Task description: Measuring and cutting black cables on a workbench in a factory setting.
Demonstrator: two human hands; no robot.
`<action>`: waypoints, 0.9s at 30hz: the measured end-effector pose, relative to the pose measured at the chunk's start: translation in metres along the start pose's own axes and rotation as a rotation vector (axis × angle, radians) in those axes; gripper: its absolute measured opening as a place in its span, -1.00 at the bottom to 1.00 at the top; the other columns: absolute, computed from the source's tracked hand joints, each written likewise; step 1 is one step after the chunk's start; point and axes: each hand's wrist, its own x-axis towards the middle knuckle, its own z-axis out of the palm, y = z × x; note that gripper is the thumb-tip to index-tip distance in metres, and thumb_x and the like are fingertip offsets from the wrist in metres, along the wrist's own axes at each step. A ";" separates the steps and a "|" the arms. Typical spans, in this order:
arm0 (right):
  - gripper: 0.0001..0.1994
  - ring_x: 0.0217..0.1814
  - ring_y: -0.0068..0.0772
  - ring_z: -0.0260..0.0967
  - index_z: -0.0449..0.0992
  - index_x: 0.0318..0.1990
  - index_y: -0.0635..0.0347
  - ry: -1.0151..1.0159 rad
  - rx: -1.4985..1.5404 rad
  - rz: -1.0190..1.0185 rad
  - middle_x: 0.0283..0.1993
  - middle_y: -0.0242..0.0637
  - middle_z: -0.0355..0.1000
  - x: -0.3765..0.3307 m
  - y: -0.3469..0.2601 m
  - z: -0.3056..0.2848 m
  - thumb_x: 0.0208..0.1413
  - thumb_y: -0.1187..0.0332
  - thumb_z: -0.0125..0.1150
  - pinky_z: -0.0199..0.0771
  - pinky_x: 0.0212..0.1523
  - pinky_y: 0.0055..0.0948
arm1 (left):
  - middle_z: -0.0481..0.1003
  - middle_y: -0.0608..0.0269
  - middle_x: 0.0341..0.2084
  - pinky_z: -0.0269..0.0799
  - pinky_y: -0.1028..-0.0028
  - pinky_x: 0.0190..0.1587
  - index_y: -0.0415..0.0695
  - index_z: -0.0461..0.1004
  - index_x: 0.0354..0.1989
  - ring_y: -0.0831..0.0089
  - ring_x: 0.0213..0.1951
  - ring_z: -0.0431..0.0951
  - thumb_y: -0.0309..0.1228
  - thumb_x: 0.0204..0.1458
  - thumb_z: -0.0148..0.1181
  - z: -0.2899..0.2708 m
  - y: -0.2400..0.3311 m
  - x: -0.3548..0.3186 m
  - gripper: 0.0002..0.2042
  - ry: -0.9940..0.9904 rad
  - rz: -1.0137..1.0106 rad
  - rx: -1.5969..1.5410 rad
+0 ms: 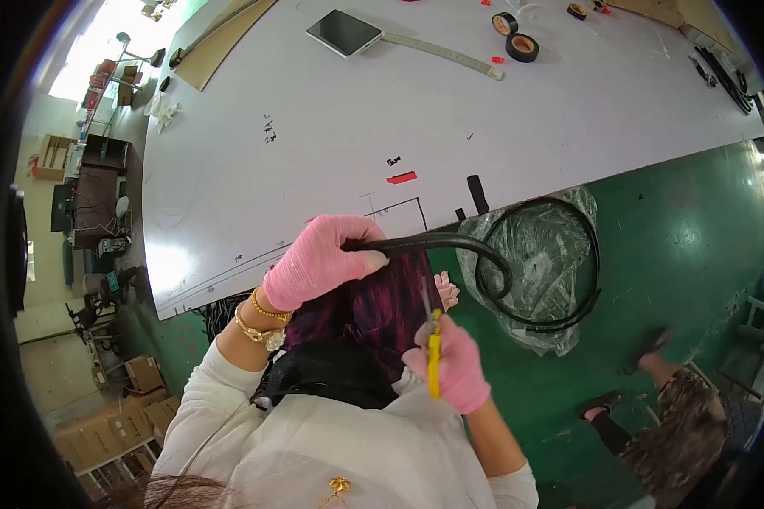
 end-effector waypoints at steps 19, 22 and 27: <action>-0.78 -0.47 -0.50 0.21 0.38 -0.16 0.22 -0.027 -0.065 0.016 -0.35 -0.40 0.31 0.014 0.000 0.055 0.33 0.23 -0.04 0.31 -0.31 -0.63 | 0.41 0.34 -0.60 0.35 0.53 -0.39 -0.29 0.50 -0.39 0.63 -0.48 0.32 -0.50 -0.08 0.23 0.003 -0.013 -0.038 -0.88 -0.009 0.053 0.004; -0.77 -0.43 -0.52 0.29 0.40 -0.16 0.22 -0.018 -0.472 -0.105 -0.38 -0.42 0.32 0.011 -0.016 0.055 0.33 0.22 -0.03 0.33 -0.23 -0.67 | 0.40 0.32 -0.62 0.34 0.53 -0.40 -0.29 0.49 -0.40 0.62 -0.49 0.30 -0.50 -0.08 0.22 0.000 -0.015 -0.038 -0.88 -0.016 0.061 0.011; -0.84 -0.43 -0.61 0.29 0.39 -0.15 0.27 -0.011 -0.383 -0.055 -0.43 -0.43 0.33 0.012 -0.013 0.058 0.31 0.36 -0.03 0.33 -0.31 -0.67 | 0.38 0.33 -0.63 0.33 0.53 -0.40 -0.29 0.49 -0.41 0.62 -0.50 0.30 -0.50 -0.08 0.22 -0.001 -0.018 -0.036 -0.88 -0.026 0.058 0.006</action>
